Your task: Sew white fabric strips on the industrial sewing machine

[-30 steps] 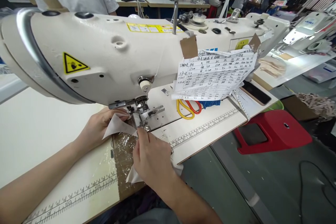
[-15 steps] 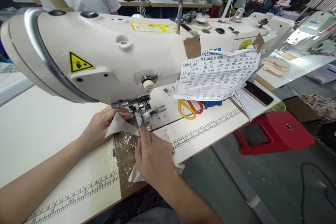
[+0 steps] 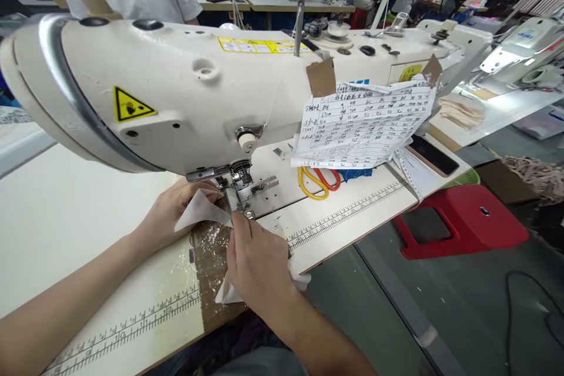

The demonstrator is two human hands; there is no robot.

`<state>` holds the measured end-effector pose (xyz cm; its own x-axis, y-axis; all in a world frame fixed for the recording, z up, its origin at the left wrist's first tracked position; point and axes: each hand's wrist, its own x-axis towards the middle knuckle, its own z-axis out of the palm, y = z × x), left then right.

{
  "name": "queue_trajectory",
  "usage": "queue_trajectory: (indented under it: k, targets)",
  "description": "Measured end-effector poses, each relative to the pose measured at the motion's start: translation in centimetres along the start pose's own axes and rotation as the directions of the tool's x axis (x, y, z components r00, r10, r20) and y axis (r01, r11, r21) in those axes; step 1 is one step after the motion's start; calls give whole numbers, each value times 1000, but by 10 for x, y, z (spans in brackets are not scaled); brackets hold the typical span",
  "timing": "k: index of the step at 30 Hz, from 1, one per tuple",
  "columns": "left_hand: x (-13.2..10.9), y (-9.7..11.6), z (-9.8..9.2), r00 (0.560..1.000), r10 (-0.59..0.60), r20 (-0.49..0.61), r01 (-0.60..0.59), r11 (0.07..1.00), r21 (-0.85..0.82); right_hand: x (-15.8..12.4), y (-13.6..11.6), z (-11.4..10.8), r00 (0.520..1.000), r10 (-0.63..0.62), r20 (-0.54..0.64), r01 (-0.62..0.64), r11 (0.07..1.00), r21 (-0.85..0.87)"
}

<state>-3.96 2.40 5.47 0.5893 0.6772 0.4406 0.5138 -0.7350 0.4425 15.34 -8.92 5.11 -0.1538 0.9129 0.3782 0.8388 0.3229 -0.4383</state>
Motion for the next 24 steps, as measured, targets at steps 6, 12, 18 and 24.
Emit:
queue_trajectory:
  k: [6,12,18,24]
  targets:
    - [-1,-4,5,998,54,-11,-53,994,97,0,-1,0,1000,-10,-4,10,1000,-20]
    - [0,-6,2,997,68,-34,-66,996,64,-1,-1,0,1000,-8,-3,8,1000,-7]
    - [1,-2,0,984,159,-80,-150,983,106,0,-2,-1,1000,12,5,-12,1000,-22]
    - [2,5,2,938,346,-32,-318,891,323,4,-4,1,1000,10,26,-8,997,-83]
